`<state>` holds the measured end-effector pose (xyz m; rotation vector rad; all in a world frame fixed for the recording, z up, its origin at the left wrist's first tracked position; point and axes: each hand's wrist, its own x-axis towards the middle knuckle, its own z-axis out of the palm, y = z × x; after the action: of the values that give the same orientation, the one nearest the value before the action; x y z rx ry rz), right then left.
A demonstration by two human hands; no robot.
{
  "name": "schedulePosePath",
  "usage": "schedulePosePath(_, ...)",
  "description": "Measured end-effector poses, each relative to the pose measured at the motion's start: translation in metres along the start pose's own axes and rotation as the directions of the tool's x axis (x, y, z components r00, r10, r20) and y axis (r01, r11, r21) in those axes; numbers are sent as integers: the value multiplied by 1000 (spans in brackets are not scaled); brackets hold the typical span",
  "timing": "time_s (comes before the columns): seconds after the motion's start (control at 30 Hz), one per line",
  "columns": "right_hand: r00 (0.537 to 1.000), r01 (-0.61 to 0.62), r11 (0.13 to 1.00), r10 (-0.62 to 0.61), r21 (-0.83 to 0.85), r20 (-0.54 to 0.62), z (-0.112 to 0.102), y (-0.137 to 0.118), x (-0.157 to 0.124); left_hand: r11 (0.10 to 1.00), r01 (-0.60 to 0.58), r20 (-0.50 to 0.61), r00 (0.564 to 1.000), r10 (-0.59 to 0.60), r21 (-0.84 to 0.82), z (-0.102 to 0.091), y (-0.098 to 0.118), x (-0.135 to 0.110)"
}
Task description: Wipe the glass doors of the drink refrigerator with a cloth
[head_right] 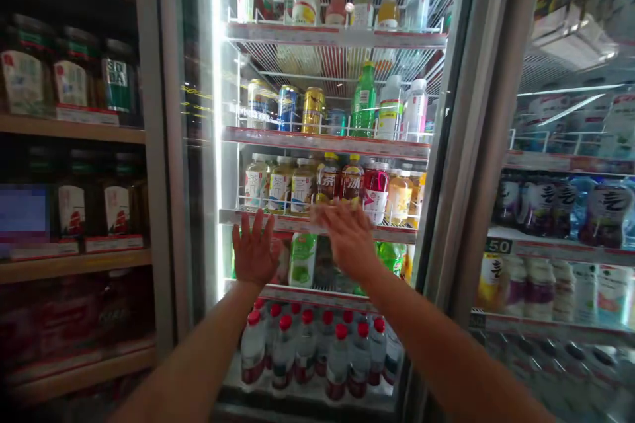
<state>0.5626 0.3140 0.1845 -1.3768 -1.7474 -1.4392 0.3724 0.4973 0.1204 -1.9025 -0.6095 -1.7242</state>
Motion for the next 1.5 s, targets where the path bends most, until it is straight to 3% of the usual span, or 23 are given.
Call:
schedulePosePath(0.03,989,-109,994,106,-30,-101,-6,16,7,1000,0,2,1000,0,9,0,0,0)
schedulePosePath(0.1,916,-283,958,256,-45,-310,-15,42,20,1000,-5,2,1000,5,14,-1,1,0)
schedulePosePath(0.17,859,-346,938,304,-31,-413,-16,52,25,1000,-3,8,1000,3,12,-1,1,1)
schedulePosePath(0.2,865,-331,943,290,-31,-408,-14,49,24,1000,-2,11,1000,2,12,-1,1,1)
schedulePosePath(0.3,981,-67,996,56,-52,-187,-3,23,11,1000,3,10,1000,-4,10,-1,2,1)
schedulePosePath(0.37,986,166,986,-166,-26,-12,0,10,6,1000,4,8,1000,-4,8,-1,2,0)
schedulePosePath(0.43,970,237,971,-235,-18,67,-3,14,12,1000,7,15,1000,-7,7,-2,2,0)
schedulePosePath(0.47,980,192,981,-190,-37,56,-7,23,20,1000,10,22,1000,-10,5,-2,2,0)
schedulePosePath(0.53,998,-16,996,11,-86,-58,-16,48,40,1000,21,39,999,-21,-5,-2,1,1)
schedulePosePath(0.6,944,-256,962,229,-90,-236,-24,71,60,999,48,61,997,-47,-17,-1,1,1)
schedulePosePath(0.67,879,-384,920,339,-77,-336,-28,85,74,996,84,88,993,-81,-28,-1,1,1)
schedulePosePath(0.87,889,-367,921,306,-129,-340,-24,77,74,994,83,66,995,-78,-74,-9,-2,3)
schedulePosePath(0.97,890,-358,926,300,-120,-343,-23,76,72,991,116,-39,992,-119,-68,-17,-9,38)
schedulePosePath(1.13,891,-360,918,286,-166,-354,-26,82,78,950,308,-199,929,-313,-60,-18,-20,139)
schedulePosePath(1.23,879,-387,908,310,-162,-363,-24,72,75,918,389,-218,893,-395,-72,-10,-26,168)
schedulePosePath(1.33,944,-257,956,217,-144,-247,-8,41,55,927,372,-218,901,-374,-54,-4,-30,167)
schedulePosePath(1.4,996,22,993,-31,-115,-79,5,17,41,931,362,-228,904,-363,-48,-2,-30,161)
schedulePosePath(1.47,958,282,958,-279,-51,65,11,4,38,931,362,-225,904,-364,-51,-3,-30,159)
schedulePosePath(1.5,937,338,941,-334,-26,100,10,5,43,930,364,-220,904,-366,-55,-4,-30,159)
